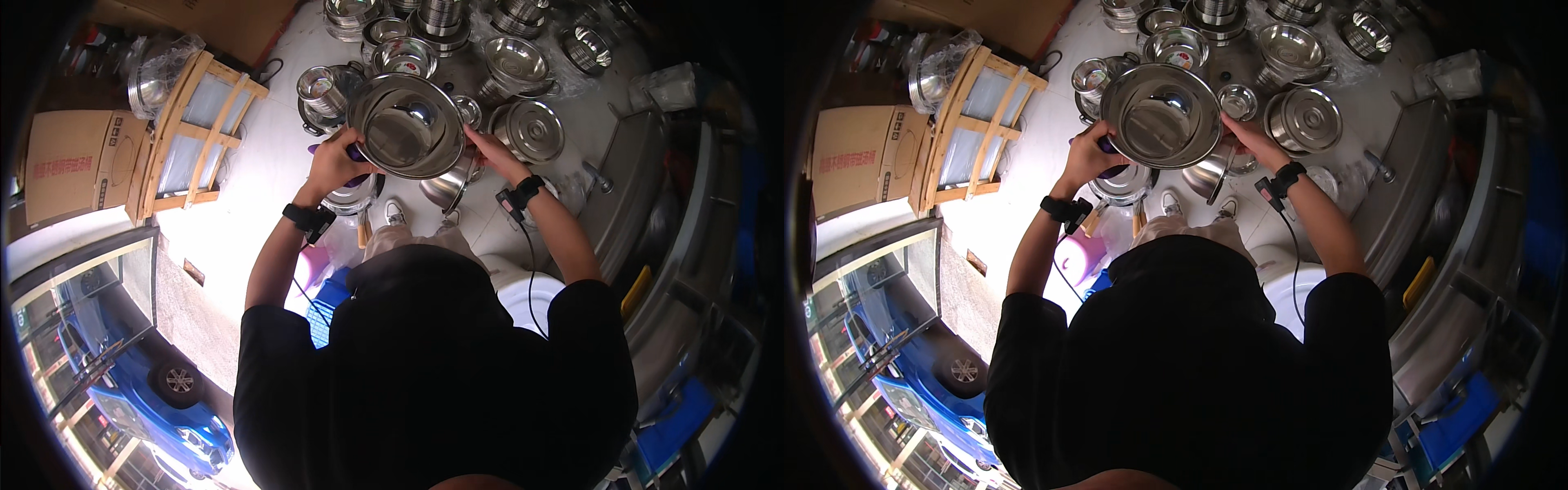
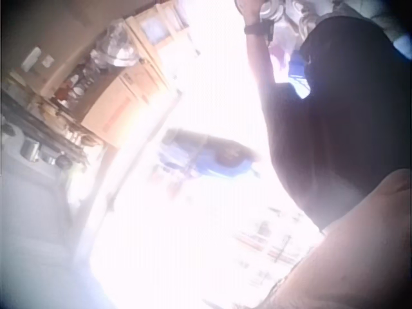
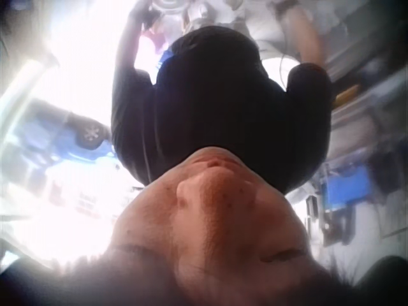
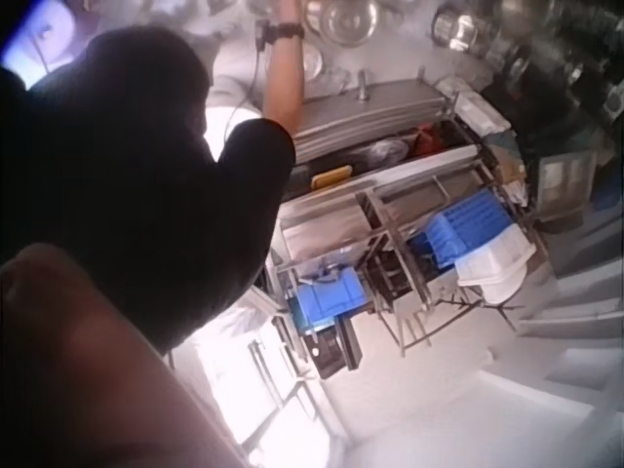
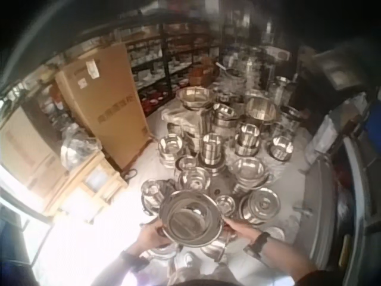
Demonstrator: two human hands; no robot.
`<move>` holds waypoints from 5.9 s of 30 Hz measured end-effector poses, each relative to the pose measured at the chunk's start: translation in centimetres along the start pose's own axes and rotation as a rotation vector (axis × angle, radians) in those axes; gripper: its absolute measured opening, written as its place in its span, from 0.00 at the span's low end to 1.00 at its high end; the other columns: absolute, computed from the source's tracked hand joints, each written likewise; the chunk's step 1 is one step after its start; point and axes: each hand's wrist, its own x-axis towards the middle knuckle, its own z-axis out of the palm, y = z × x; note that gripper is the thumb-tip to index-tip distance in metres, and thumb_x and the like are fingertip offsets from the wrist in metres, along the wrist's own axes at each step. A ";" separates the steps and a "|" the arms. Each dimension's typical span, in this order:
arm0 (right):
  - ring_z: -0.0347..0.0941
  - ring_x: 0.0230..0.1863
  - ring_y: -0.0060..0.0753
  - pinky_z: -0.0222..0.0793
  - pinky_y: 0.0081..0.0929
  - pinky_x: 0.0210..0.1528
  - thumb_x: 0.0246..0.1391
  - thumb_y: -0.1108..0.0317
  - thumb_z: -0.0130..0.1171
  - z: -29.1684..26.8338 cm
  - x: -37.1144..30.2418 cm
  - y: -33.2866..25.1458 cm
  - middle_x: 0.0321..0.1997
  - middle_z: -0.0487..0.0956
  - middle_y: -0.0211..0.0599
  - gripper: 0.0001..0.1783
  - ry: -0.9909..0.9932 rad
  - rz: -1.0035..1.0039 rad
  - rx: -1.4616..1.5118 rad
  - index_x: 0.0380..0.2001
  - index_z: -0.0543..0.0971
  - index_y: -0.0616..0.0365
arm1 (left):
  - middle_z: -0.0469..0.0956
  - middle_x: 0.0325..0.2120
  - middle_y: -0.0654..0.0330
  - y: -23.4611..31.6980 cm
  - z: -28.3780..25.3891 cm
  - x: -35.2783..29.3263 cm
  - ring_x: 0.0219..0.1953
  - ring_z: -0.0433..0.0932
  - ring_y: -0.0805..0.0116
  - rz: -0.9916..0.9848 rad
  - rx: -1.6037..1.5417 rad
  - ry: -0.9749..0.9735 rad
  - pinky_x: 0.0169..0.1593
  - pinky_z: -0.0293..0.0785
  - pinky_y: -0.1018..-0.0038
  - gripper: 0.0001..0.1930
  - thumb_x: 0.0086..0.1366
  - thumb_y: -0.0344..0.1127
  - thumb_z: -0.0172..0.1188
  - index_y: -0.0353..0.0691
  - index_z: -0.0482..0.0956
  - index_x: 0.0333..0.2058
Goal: The person repeatedly wipes the interior and exterior surfaces of multiple stainless steel bowls using a purple cloth. Each bowl is picked up, wiped on all sides, and placed back among the others on the floor.
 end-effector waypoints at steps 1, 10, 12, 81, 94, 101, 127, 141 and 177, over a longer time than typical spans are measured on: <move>0.71 0.32 0.15 0.66 0.20 0.33 0.57 0.34 0.51 0.4 0.3 0.2 0.32 0.77 0.21 0.30 -0.019 -0.016 -0.063 0.34 0.81 0.52 | 0.78 0.30 0.62 -0.4 0.0 -0.1 0.32 0.79 0.65 -0.003 0.001 -0.019 0.40 0.75 0.72 0.28 0.38 0.41 0.81 0.40 0.75 0.35; 0.73 0.27 0.20 0.70 0.21 0.30 0.57 0.53 0.58 2.7 3.9 6.5 0.27 0.78 0.28 0.17 0.060 -0.002 -0.075 0.31 0.79 0.58 | 0.77 0.51 0.54 -3.2 1.3 0.7 0.52 0.78 0.55 0.069 -0.087 -0.037 0.51 0.75 0.68 0.48 0.42 0.43 0.80 0.47 0.62 0.61; 0.73 0.27 0.20 0.71 0.22 0.32 0.56 0.54 0.58 2.8 4.3 7.8 0.27 0.77 0.28 0.16 0.125 0.010 0.012 0.31 0.79 0.58 | 0.69 0.60 0.48 -4.5 2.2 0.9 0.59 0.72 0.52 -0.013 -0.065 -0.030 0.57 0.73 0.66 0.62 0.46 0.43 0.78 0.51 0.40 0.71; 0.80 0.33 0.40 0.84 0.31 0.35 0.55 0.63 0.62 -35.4 22.7 33.7 0.39 0.79 0.46 0.17 0.452 0.267 1.025 0.42 0.75 0.65 | 0.82 0.41 0.51 -8.3 24.0 12.8 0.43 0.81 0.62 -0.737 -0.675 -0.082 0.51 0.75 0.69 0.31 0.74 0.54 0.39 0.27 0.78 0.46; 0.78 0.39 0.23 0.74 0.23 0.43 0.56 0.53 0.64 -29.4 12.9 15.6 0.39 0.81 0.32 0.20 -0.002 0.064 0.107 0.42 0.78 0.57 | 0.81 0.35 0.55 -0.5 22.5 15.1 0.35 0.80 0.67 -0.777 -0.930 0.144 0.43 0.77 0.70 0.25 0.73 0.50 0.45 0.31 0.79 0.41; 0.72 0.53 0.24 0.67 0.27 0.55 0.58 0.56 0.64 -15.5 3.3 1.1 0.51 0.79 0.32 0.27 -0.166 -0.495 -0.186 0.54 0.73 0.60 | 0.80 0.31 0.58 6.6 18.5 16.6 0.32 0.80 0.69 -0.768 -1.106 0.201 0.38 0.77 0.73 0.17 0.69 0.44 0.48 0.34 0.78 0.38; 0.77 0.48 0.31 0.74 0.33 0.53 0.70 0.58 0.41 0.3 5.6 -0.9 0.47 0.80 0.35 0.17 -0.159 -0.145 0.824 0.49 0.75 0.57 | 0.75 0.25 0.63 6.0 1.6 8.3 0.27 0.73 0.75 -0.404 -1.093 0.403 0.32 0.71 0.76 0.18 0.69 0.43 0.51 0.32 0.75 0.28; 0.72 0.59 0.34 0.65 0.36 0.64 0.66 0.58 0.53 -7.4 -7.2 -10.0 0.56 0.76 0.37 0.22 -0.379 -0.485 0.870 0.57 0.72 0.60 | 0.77 0.26 0.62 -1.4 6.3 9.0 0.28 0.76 0.71 -0.537 -0.779 0.314 0.38 0.75 0.72 0.17 0.65 0.44 0.51 0.33 0.77 0.32; 0.51 0.73 0.41 0.49 0.36 0.69 0.49 0.48 0.64 -1.2 -2.1 -5.3 0.70 0.61 0.45 0.41 0.202 -1.138 -1.490 0.63 0.66 0.53 | 0.71 0.54 0.59 4.7 8.7 8.2 0.54 0.71 0.70 -0.098 -0.997 0.141 0.53 0.69 0.77 0.39 0.51 0.14 0.45 0.37 0.55 0.66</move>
